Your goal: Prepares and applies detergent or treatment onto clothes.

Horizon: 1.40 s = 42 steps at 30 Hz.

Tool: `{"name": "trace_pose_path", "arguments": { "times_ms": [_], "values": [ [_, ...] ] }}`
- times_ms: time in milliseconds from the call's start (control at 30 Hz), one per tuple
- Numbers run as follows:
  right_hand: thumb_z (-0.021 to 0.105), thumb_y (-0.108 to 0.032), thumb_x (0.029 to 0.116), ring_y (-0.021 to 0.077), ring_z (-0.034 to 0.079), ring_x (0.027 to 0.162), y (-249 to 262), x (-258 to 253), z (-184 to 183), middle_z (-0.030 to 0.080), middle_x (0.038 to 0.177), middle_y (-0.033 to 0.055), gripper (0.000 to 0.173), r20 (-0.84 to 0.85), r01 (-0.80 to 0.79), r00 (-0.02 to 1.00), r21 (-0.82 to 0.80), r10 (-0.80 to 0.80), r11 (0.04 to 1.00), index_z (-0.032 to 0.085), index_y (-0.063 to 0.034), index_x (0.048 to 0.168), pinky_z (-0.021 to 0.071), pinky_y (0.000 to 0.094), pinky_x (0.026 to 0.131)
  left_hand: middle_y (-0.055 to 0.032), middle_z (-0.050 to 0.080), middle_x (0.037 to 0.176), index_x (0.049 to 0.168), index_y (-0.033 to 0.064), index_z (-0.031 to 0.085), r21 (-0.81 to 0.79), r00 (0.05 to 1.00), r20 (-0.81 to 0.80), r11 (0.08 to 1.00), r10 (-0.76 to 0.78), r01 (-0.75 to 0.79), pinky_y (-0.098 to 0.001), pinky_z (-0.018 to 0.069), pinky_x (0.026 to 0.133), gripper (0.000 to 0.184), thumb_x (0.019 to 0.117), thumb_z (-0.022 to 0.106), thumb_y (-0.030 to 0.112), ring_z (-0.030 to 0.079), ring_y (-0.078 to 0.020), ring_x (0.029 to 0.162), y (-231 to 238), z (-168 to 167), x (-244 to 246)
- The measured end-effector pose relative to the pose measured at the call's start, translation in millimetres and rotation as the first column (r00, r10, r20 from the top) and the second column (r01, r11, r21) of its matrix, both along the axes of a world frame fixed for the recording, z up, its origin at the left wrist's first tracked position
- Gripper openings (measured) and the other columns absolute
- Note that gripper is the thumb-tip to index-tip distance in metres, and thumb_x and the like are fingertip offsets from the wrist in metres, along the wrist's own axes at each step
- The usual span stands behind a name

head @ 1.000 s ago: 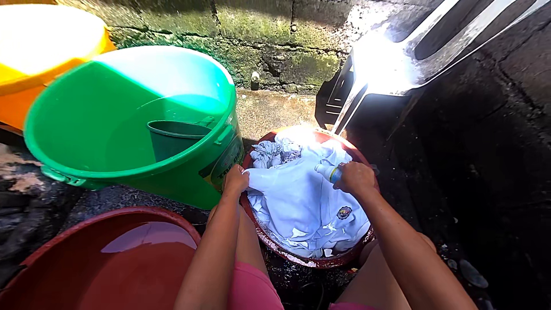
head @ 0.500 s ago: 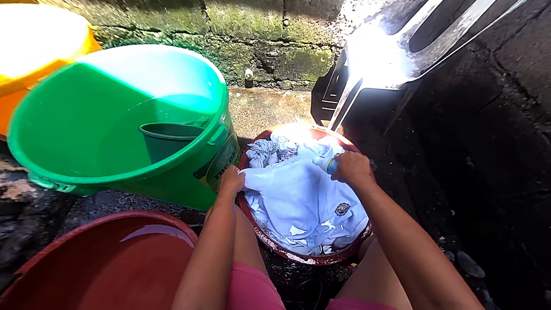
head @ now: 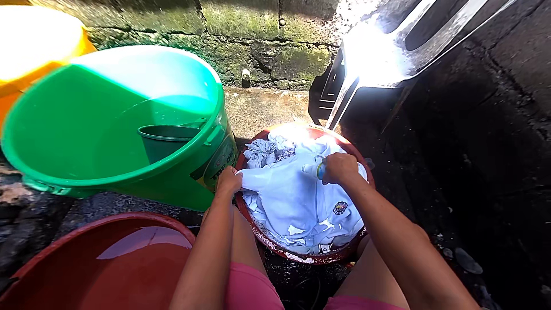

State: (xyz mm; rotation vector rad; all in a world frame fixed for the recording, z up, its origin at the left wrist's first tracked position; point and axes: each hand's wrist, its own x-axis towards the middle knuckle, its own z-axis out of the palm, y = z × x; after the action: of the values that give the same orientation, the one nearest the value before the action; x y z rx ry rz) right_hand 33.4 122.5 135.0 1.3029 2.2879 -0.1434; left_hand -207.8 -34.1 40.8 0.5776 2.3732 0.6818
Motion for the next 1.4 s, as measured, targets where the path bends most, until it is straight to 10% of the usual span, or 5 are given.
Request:
{"name": "trace_pose_path", "arguments": {
  "times_ms": [400, 533, 833, 1133, 1400],
  "values": [
    [0.081, -0.037, 0.0865, 0.0409, 0.061, 0.122, -7.3, 31.3, -47.9, 0.065, 0.128, 0.0221, 0.056, -0.250, 0.126, 0.956, -0.119, -0.152, 0.985, 0.064, -0.0066, 0.131, 0.0489, 0.0632, 0.095, -0.0294, 0.064, 0.114, 0.116, -0.0038, 0.059, 0.013, 1.000, -0.003, 1.000, 0.003, -0.002, -0.0609, 0.0466, 0.095, 0.025, 0.1065, 0.055, 0.019, 0.062, -0.0429, 0.111, 0.2, 1.3, 1.6],
    [0.089, -0.024, 0.0813, 0.0400, 0.067, 0.105, -13.3, 54.0, -109.7, 0.067, 0.118, 0.0256, 0.067, -0.651, 0.307, 0.476, -0.507, -0.591, 0.805, 0.057, -0.0041, 0.137, 0.0528, 0.0607, 0.091, -0.0288, 0.065, 0.108, 0.115, -0.0027, 0.058, 0.047, 1.000, -0.013, 0.999, 0.013, -0.013, -0.0590, 0.0527, 0.087, 0.024, 0.1052, 0.058, 0.020, 0.067, -0.0411, 0.098, -0.9, -8.6, 0.6],
    [0.074, 0.002, 0.0870, 0.0285, 0.067, 0.094, -31.1, 66.4, -155.8, 0.063, 0.114, 0.0214, 0.064, -0.378, 0.097, -0.437, -0.922, -0.817, 0.375, 0.043, -0.0062, 0.143, 0.0582, 0.0427, 0.078, -0.0198, 0.064, 0.105, 0.124, -0.0022, 0.057, 0.000, 0.968, 0.161, 0.981, -0.191, 0.193, -0.0404, 0.0532, 0.079, 0.048, 0.0954, 0.075, 0.032, 0.061, -0.0220, 0.083, -6.8, -6.3, 3.1],
    [0.079, -0.003, 0.0843, 0.0302, 0.058, 0.115, 38.6, 68.4, -99.1, 0.056, 0.136, 0.0182, 0.075, -0.696, 0.370, -0.452, -0.715, -0.557, 0.593, 0.039, -0.0098, 0.148, 0.0507, 0.0498, 0.087, -0.0170, 0.067, 0.094, 0.104, 0.0009, 0.071, -0.283, 0.587, 0.285, 0.518, -0.758, 0.807, -0.0532, 0.0466, 0.084, 0.020, 0.0960, 0.071, 0.019, 0.061, -0.0283, 0.090, 1.0, 22.1, 23.9],
    [0.081, 0.005, 0.0754, 0.0296, 0.064, 0.107, 59.6, -79.9, -84.6, 0.062, 0.121, 0.0235, 0.074, -0.787, 0.038, -0.060, -0.617, -0.615, 0.786, 0.045, 0.0006, 0.140, 0.0550, 0.0472, 0.091, -0.0237, 0.069, 0.110, 0.106, -0.0004, 0.072, -0.273, 0.357, 0.369, 0.267, -0.858, 0.924, -0.0659, 0.0447, 0.094, 0.024, 0.0943, 0.071, 0.020, 0.063, -0.0415, 0.110, 22.4, 2.0, 63.7]
  ]
}}
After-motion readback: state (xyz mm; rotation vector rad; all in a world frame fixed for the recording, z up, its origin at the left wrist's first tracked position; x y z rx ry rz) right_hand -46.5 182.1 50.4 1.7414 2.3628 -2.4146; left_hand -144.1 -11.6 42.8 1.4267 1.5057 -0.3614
